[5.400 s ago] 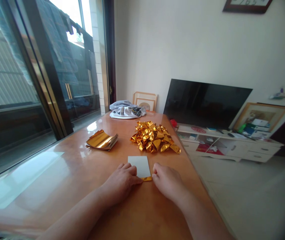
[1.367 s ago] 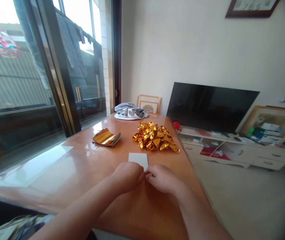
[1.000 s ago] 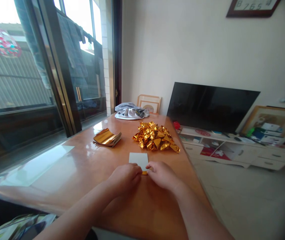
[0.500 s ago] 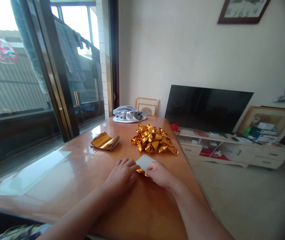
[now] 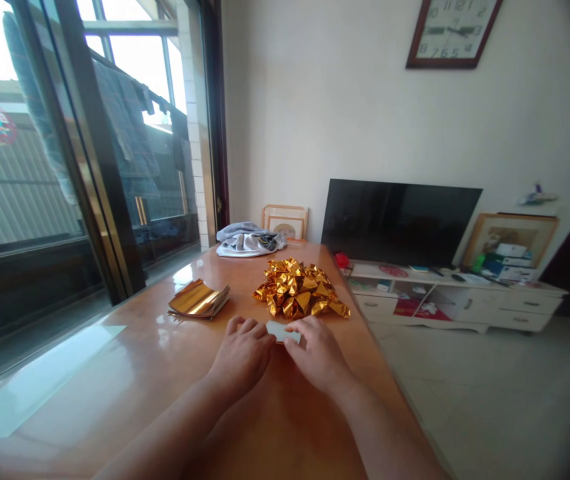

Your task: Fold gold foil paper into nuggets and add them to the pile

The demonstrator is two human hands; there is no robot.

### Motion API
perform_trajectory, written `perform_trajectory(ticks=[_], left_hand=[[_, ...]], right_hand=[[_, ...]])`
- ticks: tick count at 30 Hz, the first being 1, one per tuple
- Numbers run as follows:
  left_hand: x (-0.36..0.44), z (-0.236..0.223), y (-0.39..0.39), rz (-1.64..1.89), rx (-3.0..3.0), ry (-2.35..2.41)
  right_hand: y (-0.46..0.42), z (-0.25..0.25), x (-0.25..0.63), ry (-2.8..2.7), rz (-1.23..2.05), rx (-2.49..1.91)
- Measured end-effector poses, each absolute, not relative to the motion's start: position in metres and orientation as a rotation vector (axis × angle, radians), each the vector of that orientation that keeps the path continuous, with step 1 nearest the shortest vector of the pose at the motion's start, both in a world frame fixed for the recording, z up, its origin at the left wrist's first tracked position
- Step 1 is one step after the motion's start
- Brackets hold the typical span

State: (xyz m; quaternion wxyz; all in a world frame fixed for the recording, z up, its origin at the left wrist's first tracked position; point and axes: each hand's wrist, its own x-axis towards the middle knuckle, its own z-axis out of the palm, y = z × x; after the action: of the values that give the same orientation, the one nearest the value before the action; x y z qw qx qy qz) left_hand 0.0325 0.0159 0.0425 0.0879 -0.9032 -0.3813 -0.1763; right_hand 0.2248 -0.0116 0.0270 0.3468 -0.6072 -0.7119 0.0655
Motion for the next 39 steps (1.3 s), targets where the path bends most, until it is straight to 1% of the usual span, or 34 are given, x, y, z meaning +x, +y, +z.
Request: perform_trajectory(ticks=[3,10,17,21,24,28,33,39], left_hand=[[0.035,0.039,0.015,-0.544,-2.693,-1.107],[0.036,0.034,0.017,-0.602,-2.685,-1.034],[0.025,0.033,0.023,-0.602,-2.67,-1.049],[0.008,0.032,0.032,-0.591,-2.61,-1.158],[0.003,0.031,0.033,-0.602,-2.612,-1.177],[0.009,0.031,0.027,-0.599,-2.7,-1.122],[0.007,0.031,0.031,-0.626,-2.736,-1.099],[-0.011,0.027,0.047,-0.807,-2.612,-1.258]], right_hand=[[-0.017,0.029,0.218,-1.984,0.023,-1.561],[-0.014,0.022,0.217,-2.021,-0.09,-1.588],[-0.011,0.022,0.23,-2.039,-0.082,-1.583],[-0.006,0.025,0.244,-1.92,-0.083,-1.678],[-0.004,0.025,0.243,-1.855,-0.026,-1.649],[-0.006,0.018,0.228,-1.96,0.035,-1.503],[-0.006,0.014,0.224,-2.095,0.037,-1.468],[-0.004,0.018,0.233,-2.012,0.06,-1.489]])
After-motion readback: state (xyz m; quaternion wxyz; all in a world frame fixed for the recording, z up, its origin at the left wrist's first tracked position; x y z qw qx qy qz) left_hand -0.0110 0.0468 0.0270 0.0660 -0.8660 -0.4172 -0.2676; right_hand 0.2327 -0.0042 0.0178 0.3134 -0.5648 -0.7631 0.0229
